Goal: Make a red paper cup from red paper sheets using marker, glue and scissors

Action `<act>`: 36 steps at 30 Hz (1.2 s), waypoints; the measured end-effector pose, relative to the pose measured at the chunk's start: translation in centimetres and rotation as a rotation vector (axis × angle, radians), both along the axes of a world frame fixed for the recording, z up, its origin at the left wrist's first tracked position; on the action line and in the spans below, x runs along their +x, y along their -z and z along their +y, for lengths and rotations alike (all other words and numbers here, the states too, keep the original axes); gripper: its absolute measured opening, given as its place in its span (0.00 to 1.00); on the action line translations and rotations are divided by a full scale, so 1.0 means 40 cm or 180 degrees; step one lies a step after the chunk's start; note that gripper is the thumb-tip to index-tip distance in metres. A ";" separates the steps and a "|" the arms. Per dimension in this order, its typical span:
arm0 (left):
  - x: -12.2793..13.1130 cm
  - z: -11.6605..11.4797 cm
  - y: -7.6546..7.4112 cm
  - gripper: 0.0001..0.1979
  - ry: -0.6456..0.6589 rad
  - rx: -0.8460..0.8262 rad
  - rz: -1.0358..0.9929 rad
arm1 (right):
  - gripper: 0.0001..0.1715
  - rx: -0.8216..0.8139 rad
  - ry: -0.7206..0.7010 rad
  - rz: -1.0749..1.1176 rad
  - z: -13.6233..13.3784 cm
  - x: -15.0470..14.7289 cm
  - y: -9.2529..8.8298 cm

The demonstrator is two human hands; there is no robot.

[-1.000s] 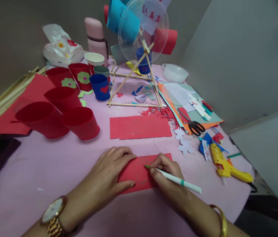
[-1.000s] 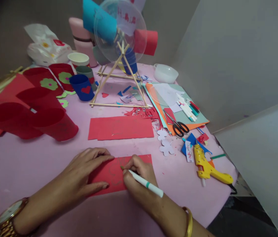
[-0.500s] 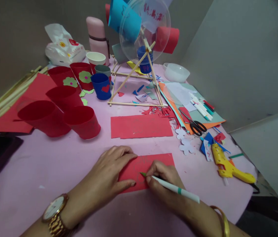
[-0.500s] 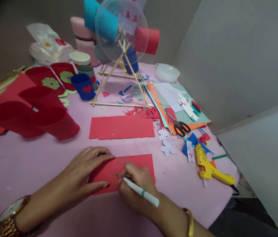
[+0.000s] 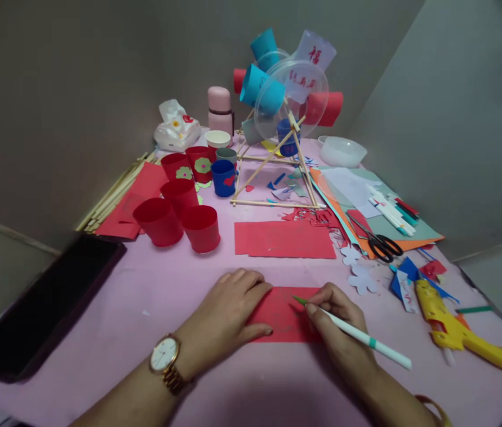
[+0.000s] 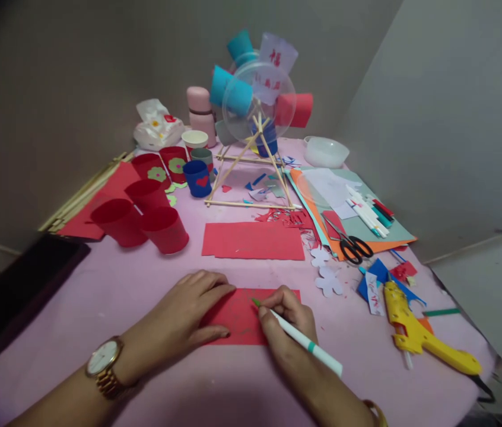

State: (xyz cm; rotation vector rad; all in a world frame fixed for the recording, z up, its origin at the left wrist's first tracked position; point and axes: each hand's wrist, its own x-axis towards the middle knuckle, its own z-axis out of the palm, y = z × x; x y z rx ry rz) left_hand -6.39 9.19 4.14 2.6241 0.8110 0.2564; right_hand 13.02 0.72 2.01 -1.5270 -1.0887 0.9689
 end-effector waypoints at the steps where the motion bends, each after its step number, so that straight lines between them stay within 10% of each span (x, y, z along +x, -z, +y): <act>1: 0.001 -0.003 -0.002 0.26 -0.0019 0.0052 0.0032 | 0.08 0.0011 0.0048 0.0033 0.003 0.000 0.001; 22: 0.000 -0.028 -0.002 0.25 -0.0213 0.0388 0.0168 | 0.08 0.0491 0.0675 0.0322 0.032 0.010 -0.001; 36: -0.006 -0.006 0.013 0.22 -0.0319 0.0063 -0.0209 | 0.05 0.0393 -0.0279 -0.0222 -0.009 0.025 -0.008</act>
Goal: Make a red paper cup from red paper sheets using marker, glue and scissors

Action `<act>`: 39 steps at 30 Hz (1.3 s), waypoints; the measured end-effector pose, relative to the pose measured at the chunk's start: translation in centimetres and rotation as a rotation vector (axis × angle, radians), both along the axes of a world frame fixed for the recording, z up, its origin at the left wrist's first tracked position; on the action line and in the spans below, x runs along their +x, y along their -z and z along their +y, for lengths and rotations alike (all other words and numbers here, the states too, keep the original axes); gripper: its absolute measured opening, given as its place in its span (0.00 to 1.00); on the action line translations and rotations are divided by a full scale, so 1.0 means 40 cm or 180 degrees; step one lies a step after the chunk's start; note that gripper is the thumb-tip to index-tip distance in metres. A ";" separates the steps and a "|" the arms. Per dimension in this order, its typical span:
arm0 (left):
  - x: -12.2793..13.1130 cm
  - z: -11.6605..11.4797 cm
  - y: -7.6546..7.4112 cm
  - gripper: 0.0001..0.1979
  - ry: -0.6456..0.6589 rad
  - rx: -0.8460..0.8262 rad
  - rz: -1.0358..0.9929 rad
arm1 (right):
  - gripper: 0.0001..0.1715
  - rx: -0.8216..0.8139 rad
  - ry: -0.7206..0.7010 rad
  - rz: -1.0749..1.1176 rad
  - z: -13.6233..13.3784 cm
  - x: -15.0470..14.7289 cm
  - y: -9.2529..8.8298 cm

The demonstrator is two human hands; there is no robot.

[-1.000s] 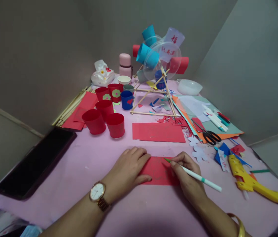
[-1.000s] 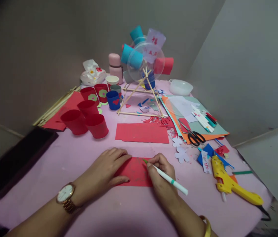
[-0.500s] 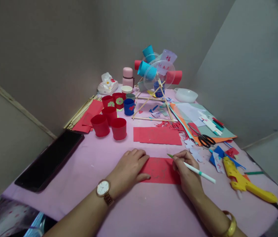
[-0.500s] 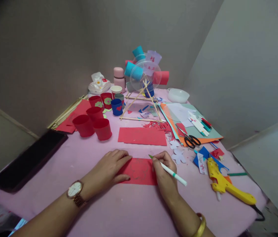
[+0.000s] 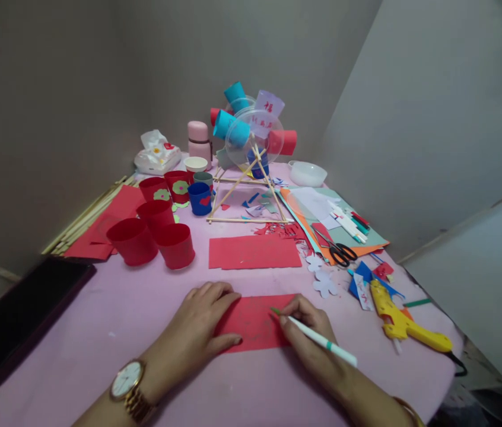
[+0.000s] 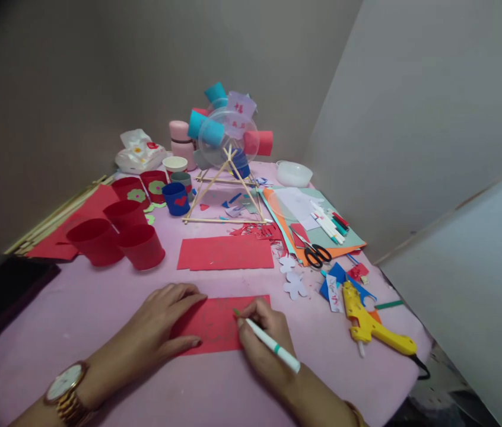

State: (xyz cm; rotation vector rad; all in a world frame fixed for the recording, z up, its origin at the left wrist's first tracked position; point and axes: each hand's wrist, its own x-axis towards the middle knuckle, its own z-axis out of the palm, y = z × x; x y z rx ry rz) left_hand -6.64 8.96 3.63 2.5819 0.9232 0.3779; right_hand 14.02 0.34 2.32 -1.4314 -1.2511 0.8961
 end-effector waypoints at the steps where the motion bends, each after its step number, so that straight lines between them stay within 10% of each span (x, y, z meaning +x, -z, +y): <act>1: -0.001 0.001 0.001 0.22 -0.0006 -0.0028 -0.0034 | 0.04 0.0121 -0.0139 -0.0157 -0.002 -0.006 -0.001; 4: -0.004 0.002 0.004 0.23 -0.0006 -0.0114 -0.0063 | 0.03 0.0402 -0.0183 -0.0512 -0.005 -0.012 -0.006; 11: -0.010 0.005 0.008 0.22 -0.0030 -0.0279 -0.0034 | 0.06 0.0375 0.1396 -0.0338 0.002 0.050 -0.006; 20: -0.011 0.008 0.011 0.20 -0.0124 -0.0678 -0.0210 | 0.12 -0.0056 0.0906 -0.1298 0.041 0.074 -0.002; 33: 0.010 0.038 0.000 0.23 -0.1414 -0.2585 -0.2506 | 0.11 0.0320 0.1187 0.0352 0.059 0.059 0.002; 39: 0.008 0.044 0.002 0.25 -0.1797 -0.2307 -0.2844 | 0.11 0.0565 0.1284 0.0322 0.071 0.058 0.008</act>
